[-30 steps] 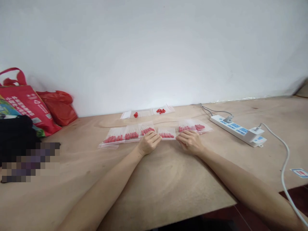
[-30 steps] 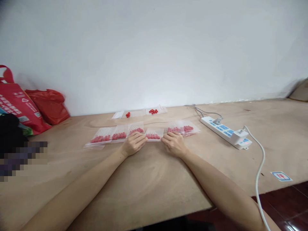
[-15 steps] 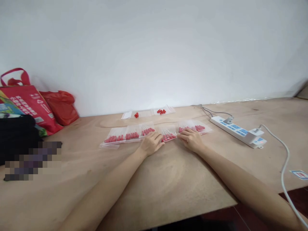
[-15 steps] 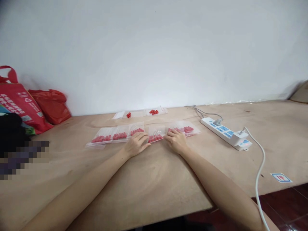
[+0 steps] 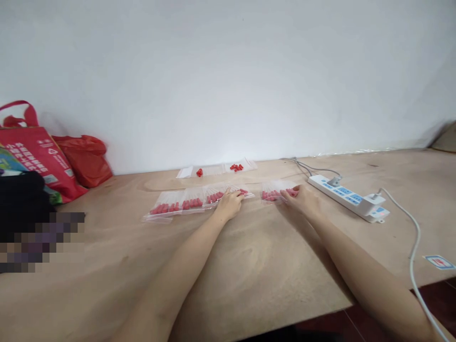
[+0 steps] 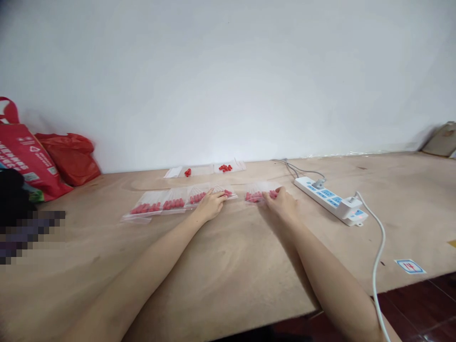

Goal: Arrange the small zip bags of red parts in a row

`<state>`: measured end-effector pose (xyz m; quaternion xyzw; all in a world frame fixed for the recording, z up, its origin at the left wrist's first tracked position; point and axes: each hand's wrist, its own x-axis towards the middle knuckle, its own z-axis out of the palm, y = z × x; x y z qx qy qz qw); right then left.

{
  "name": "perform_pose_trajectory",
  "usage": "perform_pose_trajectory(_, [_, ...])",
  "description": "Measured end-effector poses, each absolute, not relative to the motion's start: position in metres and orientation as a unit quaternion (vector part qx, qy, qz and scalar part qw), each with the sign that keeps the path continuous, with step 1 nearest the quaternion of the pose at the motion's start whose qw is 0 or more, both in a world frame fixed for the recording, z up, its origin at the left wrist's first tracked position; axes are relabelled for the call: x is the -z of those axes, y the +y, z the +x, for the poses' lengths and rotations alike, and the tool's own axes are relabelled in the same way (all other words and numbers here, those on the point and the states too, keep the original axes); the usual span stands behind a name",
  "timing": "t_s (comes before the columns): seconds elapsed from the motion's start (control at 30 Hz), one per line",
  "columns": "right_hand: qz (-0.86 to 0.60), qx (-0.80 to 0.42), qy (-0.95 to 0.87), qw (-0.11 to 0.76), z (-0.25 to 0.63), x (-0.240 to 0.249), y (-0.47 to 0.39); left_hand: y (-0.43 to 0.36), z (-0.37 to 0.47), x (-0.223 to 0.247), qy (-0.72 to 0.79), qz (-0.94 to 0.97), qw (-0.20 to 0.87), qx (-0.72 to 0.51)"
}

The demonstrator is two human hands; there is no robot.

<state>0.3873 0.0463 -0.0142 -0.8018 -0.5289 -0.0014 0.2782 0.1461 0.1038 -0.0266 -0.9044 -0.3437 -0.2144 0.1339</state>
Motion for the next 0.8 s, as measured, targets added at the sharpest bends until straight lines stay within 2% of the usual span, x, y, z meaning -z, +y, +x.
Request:
perform_pose_trajectory(0.13, [-0.785, -0.043, -0.537, 0.305, 0.382, 0.02, 0.05, 0.094, 0.141, 0.031, -0.348, -0.884, 0.14, 0.278])
perform_pose_trajectory(0.27, [-0.744, -0.09, -0.522, 0.407, 0.379, 0.028, 0.058, 0.078, 0.135, 0.033, -0.318, -0.882, 0.119, 0.326])
perform_pose_trajectory(0.43, [-0.578, -0.328, -0.419, 0.619, 0.37, 0.024, 0.061, 0.053, 0.125, 0.032, -0.301, -0.891, 0.054, 0.334])
perform_pose_trajectory(0.5, [-0.495, -0.42, -0.36, 0.67, 0.362, 0.017, 0.055, 0.044, 0.125, 0.03, -0.298, -0.893, 0.031, 0.335])
perform_pose_trajectory(0.63, [-0.398, -0.489, -0.302, 0.715, 0.341, 0.003, 0.039, 0.033, 0.131, 0.026, -0.306, -0.885, 0.012, 0.352])
perform_pose_trajectory(0.8, [-0.326, -0.502, -0.369, 0.711, 0.315, 0.001, 0.028, 0.033, 0.139, 0.027, -0.32, -0.84, -0.059, 0.434])
